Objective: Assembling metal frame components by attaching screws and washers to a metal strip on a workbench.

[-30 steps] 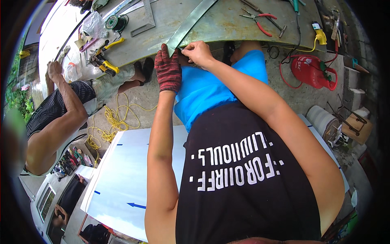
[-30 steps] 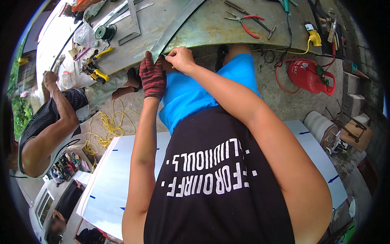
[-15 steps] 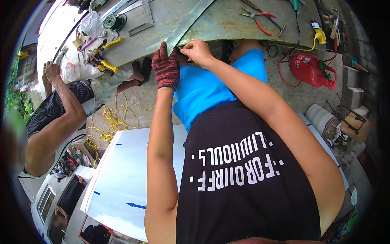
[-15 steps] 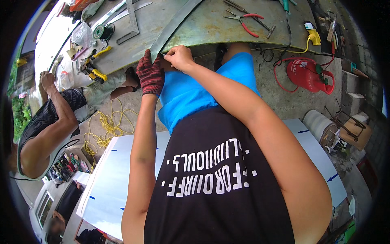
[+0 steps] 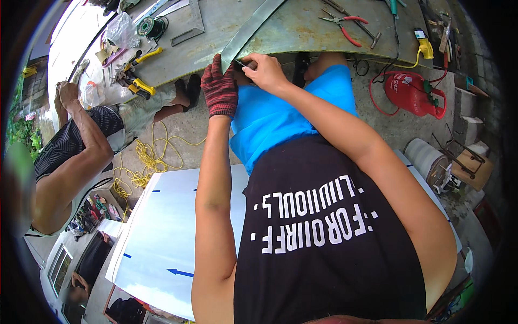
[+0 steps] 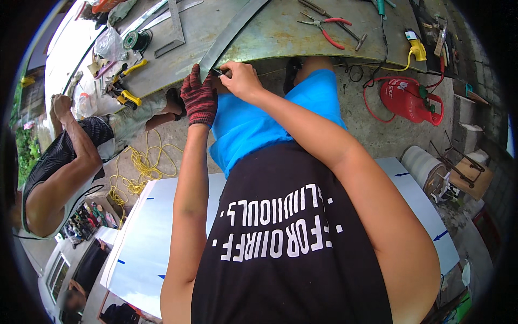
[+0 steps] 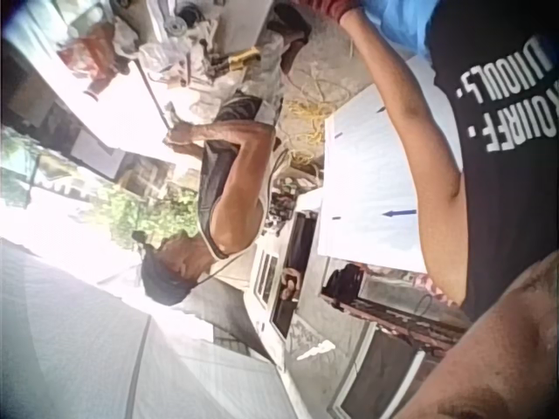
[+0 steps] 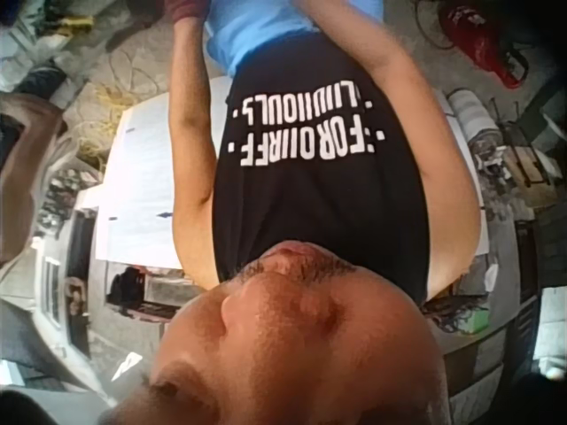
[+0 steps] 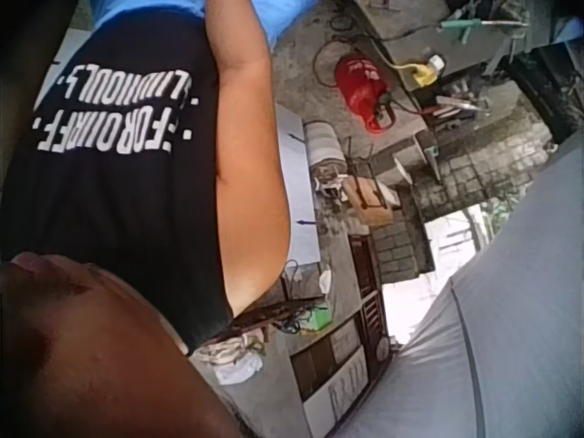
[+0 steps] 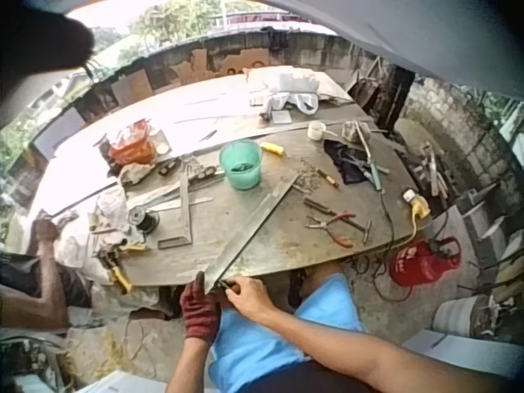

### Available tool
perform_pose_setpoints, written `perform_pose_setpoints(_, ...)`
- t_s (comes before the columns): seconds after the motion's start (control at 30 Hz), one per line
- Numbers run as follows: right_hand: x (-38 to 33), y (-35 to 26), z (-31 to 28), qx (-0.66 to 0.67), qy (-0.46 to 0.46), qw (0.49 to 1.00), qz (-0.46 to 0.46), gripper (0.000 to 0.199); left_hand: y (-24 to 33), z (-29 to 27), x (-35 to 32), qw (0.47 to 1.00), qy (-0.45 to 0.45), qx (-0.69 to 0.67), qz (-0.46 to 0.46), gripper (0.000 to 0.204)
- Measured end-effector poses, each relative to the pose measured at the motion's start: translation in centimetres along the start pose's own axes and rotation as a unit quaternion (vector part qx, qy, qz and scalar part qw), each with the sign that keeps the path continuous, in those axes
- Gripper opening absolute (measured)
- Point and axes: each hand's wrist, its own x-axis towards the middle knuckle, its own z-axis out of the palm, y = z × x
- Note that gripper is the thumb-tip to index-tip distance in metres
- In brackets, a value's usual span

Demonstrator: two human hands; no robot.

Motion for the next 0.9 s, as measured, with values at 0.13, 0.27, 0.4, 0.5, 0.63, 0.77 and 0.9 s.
perform_pose_setpoints(0.13,-0.4,-0.8,0.1,-0.050,0.005,0.997,-0.050,0.025,-0.7,1.3,-0.2,0.999,0.018,-0.013,-0.031,0.047)
perform_pose_setpoints(0.27,0.1,0.6,0.4,-0.039,0.030,0.995,-0.087,0.024,0.0,0.7,0.2,0.999,0.035,0.013,0.000,0.041)
perform_pose_setpoints(0.4,0.2,0.6,0.5,-0.036,0.033,0.996,-0.079,0.022,0.0,0.1,0.2,0.999,0.026,0.017,0.013,0.042)
perform_pose_setpoints(0.5,0.2,0.5,0.4,-0.023,0.032,0.997,-0.072,0.021,0.0,0.3,0.3,0.999,0.026,0.026,0.018,0.043)
perform_pose_setpoints(0.63,0.2,-0.1,0.3,0.010,0.000,1.000,-0.026,0.022,-0.4,1.4,0.0,0.999,0.040,0.007,-0.017,0.040)
perform_pose_setpoints(0.77,0.3,0.1,0.5,-0.034,0.029,0.996,-0.073,0.022,-0.6,1.4,0.1,0.999,0.034,0.022,0.006,0.056)
perform_pose_setpoints(0.9,0.4,-0.1,0.8,-0.051,0.027,0.995,-0.078,0.020,-0.7,0.8,0.0,0.999,0.024,0.029,0.020,0.056)
